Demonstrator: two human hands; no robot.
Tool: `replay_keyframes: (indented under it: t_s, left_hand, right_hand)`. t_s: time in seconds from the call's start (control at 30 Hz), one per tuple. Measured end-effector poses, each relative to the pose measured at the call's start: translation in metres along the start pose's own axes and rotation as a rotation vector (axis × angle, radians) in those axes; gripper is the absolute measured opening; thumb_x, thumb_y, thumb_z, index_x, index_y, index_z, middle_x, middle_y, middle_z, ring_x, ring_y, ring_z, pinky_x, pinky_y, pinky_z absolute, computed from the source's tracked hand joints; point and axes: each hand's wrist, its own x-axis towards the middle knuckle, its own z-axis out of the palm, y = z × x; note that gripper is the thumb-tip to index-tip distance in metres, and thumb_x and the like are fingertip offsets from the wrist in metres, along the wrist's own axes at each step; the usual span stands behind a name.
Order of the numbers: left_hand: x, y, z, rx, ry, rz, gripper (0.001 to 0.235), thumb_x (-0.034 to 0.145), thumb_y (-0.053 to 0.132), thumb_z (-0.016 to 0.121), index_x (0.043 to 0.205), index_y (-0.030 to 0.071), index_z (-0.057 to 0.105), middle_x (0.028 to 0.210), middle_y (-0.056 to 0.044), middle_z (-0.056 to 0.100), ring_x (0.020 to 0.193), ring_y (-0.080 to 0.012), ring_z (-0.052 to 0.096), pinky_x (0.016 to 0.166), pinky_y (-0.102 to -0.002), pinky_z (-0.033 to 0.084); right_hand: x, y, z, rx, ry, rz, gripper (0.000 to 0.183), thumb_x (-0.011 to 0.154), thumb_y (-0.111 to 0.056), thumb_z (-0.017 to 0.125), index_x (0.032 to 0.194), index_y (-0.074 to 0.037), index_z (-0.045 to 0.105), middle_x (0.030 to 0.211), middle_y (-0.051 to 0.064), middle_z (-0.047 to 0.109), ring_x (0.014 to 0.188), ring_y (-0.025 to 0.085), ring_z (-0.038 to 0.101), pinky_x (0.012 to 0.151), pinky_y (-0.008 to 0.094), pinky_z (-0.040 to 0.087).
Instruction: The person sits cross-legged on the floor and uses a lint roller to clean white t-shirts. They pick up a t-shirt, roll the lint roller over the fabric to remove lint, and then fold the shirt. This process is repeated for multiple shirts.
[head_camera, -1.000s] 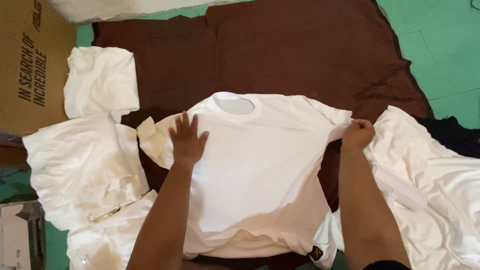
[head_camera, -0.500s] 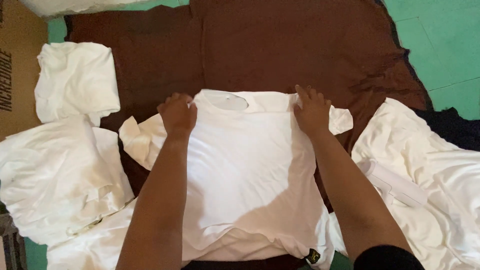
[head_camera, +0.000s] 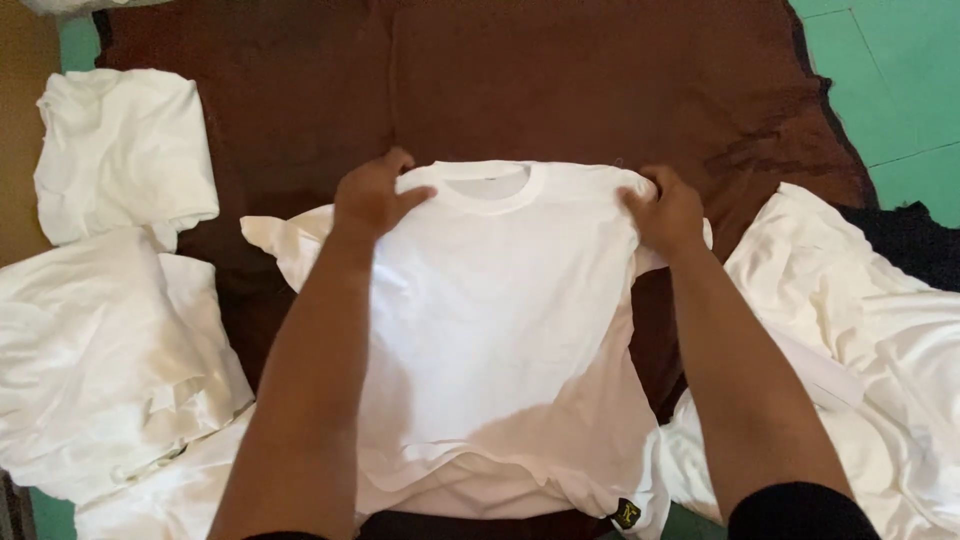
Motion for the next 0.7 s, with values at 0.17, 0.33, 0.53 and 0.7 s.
replay_keyframes:
  t_s: [0.17,0.33,0.53,0.7]
  left_hand:
    - [0.001,-0.105,0.034,-0.205,-0.011,-0.055,0.038,0.084,0.049,0.079,0.109,0.021,0.075,0.105,-0.01,0.076,0.111,-0.0365,0.068,0.096,-0.048,0.053]
    - [0.005,-0.118,0.019,-0.339,0.216,-0.073,0.021,0.094,0.039,0.074,0.103,0.021,0.074,0.091,-0.009,0.073,0.094,-0.0322,0.07,0.087,-0.045,0.054]
    - [-0.018,-0.113,0.013,-0.481,0.172,-0.137,0.023,0.087,0.037,0.077,0.102,0.021,0.072,0.083,-0.006,0.071,0.085,-0.0267,0.069,0.081,-0.039,0.052]
    - [-0.065,-0.089,-0.059,-0.184,-0.164,-0.116,0.06,0.075,0.05,0.085,0.113,0.005,0.074,0.112,-0.025,0.074,0.11,-0.046,0.067,0.091,-0.052,0.052]
  right_hand:
    - [0.006,0.009,-0.007,0.315,-0.022,-0.25,0.022,0.091,-0.013,0.076,0.104,0.001,0.067,0.113,0.022,0.07,0.109,0.043,0.066,0.089,0.049,0.052]
    - [0.034,0.009,-0.002,0.282,-0.017,-0.107,0.022,0.096,-0.022,0.076,0.103,-0.005,0.064,0.089,0.013,0.061,0.088,0.032,0.06,0.074,0.042,0.047]
    - [0.048,0.002,0.006,-0.325,-0.093,-0.103,0.036,0.098,-0.051,0.074,0.11,-0.017,0.073,0.095,0.015,0.074,0.091,0.039,0.073,0.074,0.049,0.054]
    - [0.04,0.002,-0.034,-0.138,-0.317,-0.179,0.046,0.088,-0.042,0.082,0.112,-0.005,0.073,0.107,0.025,0.073,0.106,0.047,0.067,0.084,0.049,0.052]
